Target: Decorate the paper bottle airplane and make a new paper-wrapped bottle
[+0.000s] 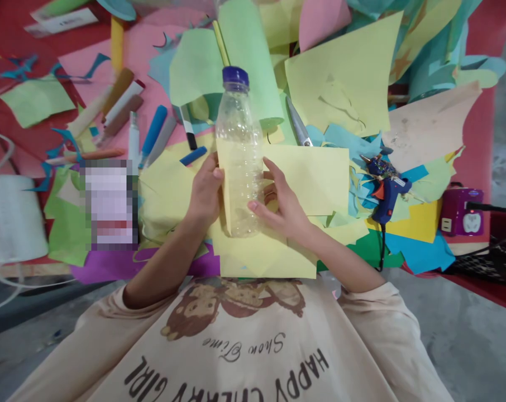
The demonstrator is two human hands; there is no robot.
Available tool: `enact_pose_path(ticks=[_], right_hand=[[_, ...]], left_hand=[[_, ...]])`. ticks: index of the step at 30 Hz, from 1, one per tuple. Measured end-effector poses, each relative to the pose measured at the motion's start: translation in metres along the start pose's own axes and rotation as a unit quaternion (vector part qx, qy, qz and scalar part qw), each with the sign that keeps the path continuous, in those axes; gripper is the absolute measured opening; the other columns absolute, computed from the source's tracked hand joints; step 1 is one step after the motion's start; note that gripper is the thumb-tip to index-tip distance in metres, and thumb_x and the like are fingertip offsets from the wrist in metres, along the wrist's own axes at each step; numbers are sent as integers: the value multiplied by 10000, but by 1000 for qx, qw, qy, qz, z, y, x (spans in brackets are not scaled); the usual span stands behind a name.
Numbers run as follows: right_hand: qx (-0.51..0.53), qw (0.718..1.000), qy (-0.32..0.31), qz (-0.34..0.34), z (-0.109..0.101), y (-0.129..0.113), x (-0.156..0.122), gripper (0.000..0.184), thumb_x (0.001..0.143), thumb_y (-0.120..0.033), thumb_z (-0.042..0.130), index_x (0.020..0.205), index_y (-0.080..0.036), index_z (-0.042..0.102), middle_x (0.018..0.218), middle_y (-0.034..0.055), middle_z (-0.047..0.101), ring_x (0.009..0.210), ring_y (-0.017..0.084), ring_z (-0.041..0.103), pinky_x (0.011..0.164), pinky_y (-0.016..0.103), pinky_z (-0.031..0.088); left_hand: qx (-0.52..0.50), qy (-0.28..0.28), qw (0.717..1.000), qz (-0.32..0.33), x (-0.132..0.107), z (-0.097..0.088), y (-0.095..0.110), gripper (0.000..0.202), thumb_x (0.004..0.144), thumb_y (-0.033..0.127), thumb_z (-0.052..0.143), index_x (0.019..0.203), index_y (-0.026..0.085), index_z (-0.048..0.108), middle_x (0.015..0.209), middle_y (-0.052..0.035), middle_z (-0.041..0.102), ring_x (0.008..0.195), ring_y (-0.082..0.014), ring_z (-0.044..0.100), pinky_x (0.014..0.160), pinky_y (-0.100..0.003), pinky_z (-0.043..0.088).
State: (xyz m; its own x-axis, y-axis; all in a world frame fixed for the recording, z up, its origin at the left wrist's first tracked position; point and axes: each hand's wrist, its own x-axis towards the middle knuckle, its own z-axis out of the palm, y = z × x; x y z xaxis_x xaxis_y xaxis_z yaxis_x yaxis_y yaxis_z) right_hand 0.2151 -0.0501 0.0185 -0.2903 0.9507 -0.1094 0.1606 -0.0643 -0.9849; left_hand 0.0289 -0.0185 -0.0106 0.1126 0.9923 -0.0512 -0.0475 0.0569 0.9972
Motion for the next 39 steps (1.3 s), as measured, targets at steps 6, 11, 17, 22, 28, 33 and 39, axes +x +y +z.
enact_pose_path(ticks=[6, 11, 17, 22, 28, 33, 39], right_hand=[[-8, 1000, 5, -8, -3, 3, -1, 918, 851, -617, 652, 1585, -362, 162, 1290, 84, 547, 901, 183, 628, 784, 377, 573], [-11, 1000, 14, -15, -3, 2, 0, 911, 854, -605, 655, 1585, -359, 171, 1322, 88, 530, 876, 164, 618, 785, 365, 572], [-16, 1000, 17, -13, -2, 1, 0, 906, 851, -611, 655, 1584, -376, 177, 1320, 86, 529, 903, 178, 624, 805, 384, 574], [-11, 1000, 10, 4, -2, 2, 1, 922, 846, -609, 666, 1586, -370, 172, 1323, 91, 525, 918, 186, 627, 836, 405, 584], [0, 1000, 10, 9, 1, 4, 3, 914, 850, -619, 655, 1585, -371, 171, 1340, 85, 514, 920, 180, 634, 845, 395, 581], [-1, 1000, -5, 11, 3, 3, 1, 942, 845, -621, 667, 1579, -361, 137, 1359, 98, 475, 936, 183, 628, 861, 399, 573], [-37, 999, 2, -4, 6, 4, -1, 908, 884, -649, 597, 1582, -356, 94, 1367, 111, 448, 963, 203, 588, 890, 436, 559]], left_hand=[[-28, -47, 999, 4, -4, 2, 7, 583, 902, 681, 562, 1355, 313, 578, 1392, -46, 647, 1288, -274, 618, 1015, -390, 562], [-10, -40, 999, 8, -6, 6, 15, 553, 890, 671, 591, 1293, 293, 613, 1326, -51, 688, 1227, -283, 658, 965, -379, 584], [11, -32, 999, 16, -7, 7, 16, 561, 888, 675, 591, 1298, 292, 599, 1310, -57, 695, 1217, -284, 662, 948, -367, 585], [24, -13, 999, 28, -7, 9, 13, 601, 871, 694, 597, 1327, 304, 565, 1383, -53, 654, 1267, -287, 632, 1014, -388, 554], [44, 2, 999, 30, -9, 11, 14, 586, 902, 696, 543, 1317, 282, 559, 1390, -63, 645, 1266, -276, 627, 1036, -373, 531], [50, -8, 998, 33, -12, 13, 13, 566, 932, 683, 497, 1338, 289, 525, 1477, -62, 572, 1381, -269, 532, 1132, -376, 462], [37, -19, 999, 0, -14, 16, 13, 567, 926, 673, 520, 1362, 312, 493, 1493, -59, 551, 1390, -265, 524, 1140, -385, 458]])
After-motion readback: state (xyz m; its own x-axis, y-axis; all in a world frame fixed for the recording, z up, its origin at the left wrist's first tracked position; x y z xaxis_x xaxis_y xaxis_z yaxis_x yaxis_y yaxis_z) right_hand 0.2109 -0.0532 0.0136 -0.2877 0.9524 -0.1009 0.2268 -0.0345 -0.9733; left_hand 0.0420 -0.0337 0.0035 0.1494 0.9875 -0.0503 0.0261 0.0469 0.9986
